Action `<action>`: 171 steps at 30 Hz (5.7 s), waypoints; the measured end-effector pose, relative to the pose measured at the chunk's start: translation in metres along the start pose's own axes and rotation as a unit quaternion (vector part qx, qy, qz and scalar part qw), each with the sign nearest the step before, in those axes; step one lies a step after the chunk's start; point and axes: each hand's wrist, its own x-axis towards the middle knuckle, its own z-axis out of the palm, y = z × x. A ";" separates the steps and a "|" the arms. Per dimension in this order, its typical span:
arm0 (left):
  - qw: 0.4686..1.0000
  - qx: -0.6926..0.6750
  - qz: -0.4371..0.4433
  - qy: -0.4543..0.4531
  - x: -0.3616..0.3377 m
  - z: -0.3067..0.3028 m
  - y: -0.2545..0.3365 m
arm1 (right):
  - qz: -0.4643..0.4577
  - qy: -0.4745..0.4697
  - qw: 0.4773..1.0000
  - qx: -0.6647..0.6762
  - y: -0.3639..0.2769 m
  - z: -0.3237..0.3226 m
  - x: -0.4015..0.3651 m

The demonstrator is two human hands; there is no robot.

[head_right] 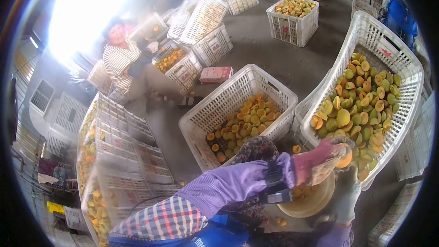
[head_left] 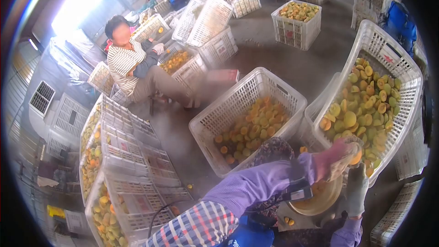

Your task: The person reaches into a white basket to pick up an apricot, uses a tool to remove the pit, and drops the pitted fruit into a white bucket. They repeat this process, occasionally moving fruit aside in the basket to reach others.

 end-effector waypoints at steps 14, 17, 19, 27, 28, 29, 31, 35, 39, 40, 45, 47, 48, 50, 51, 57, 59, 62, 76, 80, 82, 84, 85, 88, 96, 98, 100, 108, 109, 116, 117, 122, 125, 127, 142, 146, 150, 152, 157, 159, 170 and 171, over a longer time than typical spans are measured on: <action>0.998 -0.043 -0.015 0.034 0.035 -0.050 -0.008 | 0.252 0.001 0.968 0.004 -0.013 0.001 0.022; 0.994 -0.040 -0.002 0.101 0.021 -0.039 0.017 | 0.263 -0.019 0.964 0.038 -0.013 0.006 0.022; 0.992 -0.067 0.012 0.104 0.021 -0.042 0.020 | 0.241 -0.004 0.970 0.014 -0.009 0.011 0.022; 0.996 -0.049 0.066 0.023 0.034 -0.076 0.019 | 0.349 0.147 0.794 0.476 -0.002 0.035 0.027; 0.989 -0.136 0.016 -0.047 0.034 -0.085 0.015 | 0.339 0.124 0.812 0.458 0.007 0.032 0.020; 0.945 -0.292 -0.099 -0.106 0.025 -0.102 0.013 | 0.255 0.044 0.939 0.226 -0.012 0.030 0.016; 0.837 -0.475 -0.251 -0.104 0.015 -0.127 0.018 | 0.073 -0.021 0.982 -0.175 -0.038 0.027 0.017; 0.985 -0.163 -0.006 0.053 0.029 -0.099 0.006 | 0.037 -0.037 0.985 -0.164 -0.052 0.023 0.018; 0.986 0.068 0.135 0.070 0.008 -0.104 -0.003 | -0.007 -0.028 0.985 -0.171 -0.052 0.025 0.013; 0.991 0.047 0.116 0.056 0.001 -0.111 -0.001 | -0.026 -0.040 0.981 -0.186 -0.057 0.022 0.014; 0.984 0.150 0.089 -0.042 -0.020 -0.102 0.003 | -0.006 -0.028 0.979 -0.201 -0.055 0.022 0.014; 0.999 0.032 0.006 -0.016 -0.020 -0.092 0.008 | 0.009 -0.032 0.979 -0.202 -0.061 0.019 0.015; 0.997 0.068 -0.007 0.021 -0.014 -0.095 0.004 | 0.009 -0.040 0.979 -0.201 -0.060 0.019 0.016; 0.996 0.047 -0.043 0.057 -0.012 -0.099 0.001 | 0.007 -0.057 0.978 -0.199 -0.058 0.020 0.015; 0.996 0.032 -0.054 0.061 -0.015 -0.093 0.003 | -0.007 -0.061 0.976 -0.210 -0.055 0.021 0.014; 0.992 0.031 -0.059 0.106 -0.022 -0.070 0.009 | -0.114 -0.081 0.930 -0.341 -0.030 0.035 0.004; 0.991 0.005 -0.053 0.123 -0.023 -0.068 0.008 | -0.137 -0.094 0.908 -0.385 -0.031 0.037 0.003; 0.960 0.230 0.142 0.075 -0.016 -0.069 -0.001 | -0.099 -0.107 0.946 -0.289 -0.038 0.044 -0.001; 0.992 0.103 -0.061 -0.048 0.024 -0.117 0.013 | 0.104 -0.221 0.969 0.028 -0.068 0.023 0.011; 0.990 0.117 -0.066 -0.044 0.030 -0.115 0.004 | 0.099 -0.203 0.974 0.004 -0.071 0.014 0.008; 0.986 0.165 -0.015 -0.032 0.027 -0.096 -0.001 | 0.090 -0.192 0.977 -0.004 -0.065 0.016 0.006; 0.976 0.211 0.040 -0.021 0.025 -0.079 -0.004 | 0.108 -0.196 0.974 0.033 -0.063 0.015 0.005; 0.958 0.276 0.075 -0.021 0.025 -0.074 -0.005 | 0.130 -0.204 0.967 0.074 -0.064 0.014 0.005; 0.944 0.315 0.097 -0.026 0.017 -0.053 -0.002 | 0.240 -0.270 0.920 0.155 -0.078 0.001 0.010; 0.937 0.331 0.059 -0.096 0.011 -0.064 -0.007 | 0.162 -0.267 0.950 -0.006 -0.061 0.005 -0.002; 0.975 0.210 0.006 -0.072 0.003 -0.034 0.000 | 0.137 -0.262 0.955 -0.004 -0.058 0.003 -0.006; 0.962 0.261 0.059 -0.061 0.004 -0.026 0.000 | 0.255 -0.318 0.899 0.163 -0.059 -0.005 -0.001; 0.903 0.406 0.135 -0.048 0.016 -0.064 -0.011 | 0.289 -0.317 0.870 0.242 -0.063 0.005 -0.013; 0.895 0.424 0.130 -0.052 0.026 -0.080 -0.018 | 0.270 -0.305 0.892 0.198 -0.062 0.005 -0.014; 0.768 0.601 0.219 -0.029 0.047 -0.116 -0.023 | 0.085 -0.235 0.954 -0.167 -0.029 -0.003 -0.037; 0.724 0.641 0.255 -0.011 0.047 -0.117 -0.017 | 0.086 -0.248 0.937 -0.230 -0.026 -0.005 -0.039; 0.920 0.280 0.271 0.035 0.008 -0.056 0.050 | 0.038 -0.203 0.925 -0.318 -0.025 -0.014 -0.042; 0.851 0.432 0.289 0.073 -0.014 -0.084 0.083 | 0.028 -0.199 0.925 -0.324 -0.026 -0.014 -0.047; 0.646 0.704 0.273 0.115 -0.018 -0.108 0.112 | 0.027 -0.197 0.924 -0.327 -0.030 -0.018 -0.048; 0.392 0.910 0.126 -0.050 0.143 -0.039 0.034 | 0.058 -0.048 0.964 -0.256 -0.032 -0.053 -0.034; 0.472 0.844 0.245 -0.071 0.133 -0.043 0.038 | 0.018 0.004 0.974 -0.225 -0.037 -0.054 -0.026; 0.488 0.799 0.337 -0.097 0.066 -0.023 0.031 | 0.005 0.031 0.976 -0.214 -0.046 -0.042 -0.019; 0.549 0.758 0.334 -0.110 0.034 -0.015 0.022 | 0.007 0.032 0.978 -0.207 -0.054 -0.036 -0.015; 0.517 0.779 0.319 -0.154 -0.008 -0.055 0.000 | -0.028 0.058 0.976 -0.210 -0.049 -0.015 -0.017; 0.485 0.797 0.319 -0.167 -0.008 -0.067 -0.006 | -0.017 0.046 0.972 -0.230 -0.048 -0.014 -0.018; 0.778 0.551 0.289 -0.092 0.023 -0.049 -0.046 | -0.029 -0.004 0.977 -0.212 -0.027 0.007 -0.017; 0.816 0.508 0.265 -0.078 0.024 -0.051 -0.046 | -0.012 -0.030 0.978 -0.206 -0.028 0.008 -0.017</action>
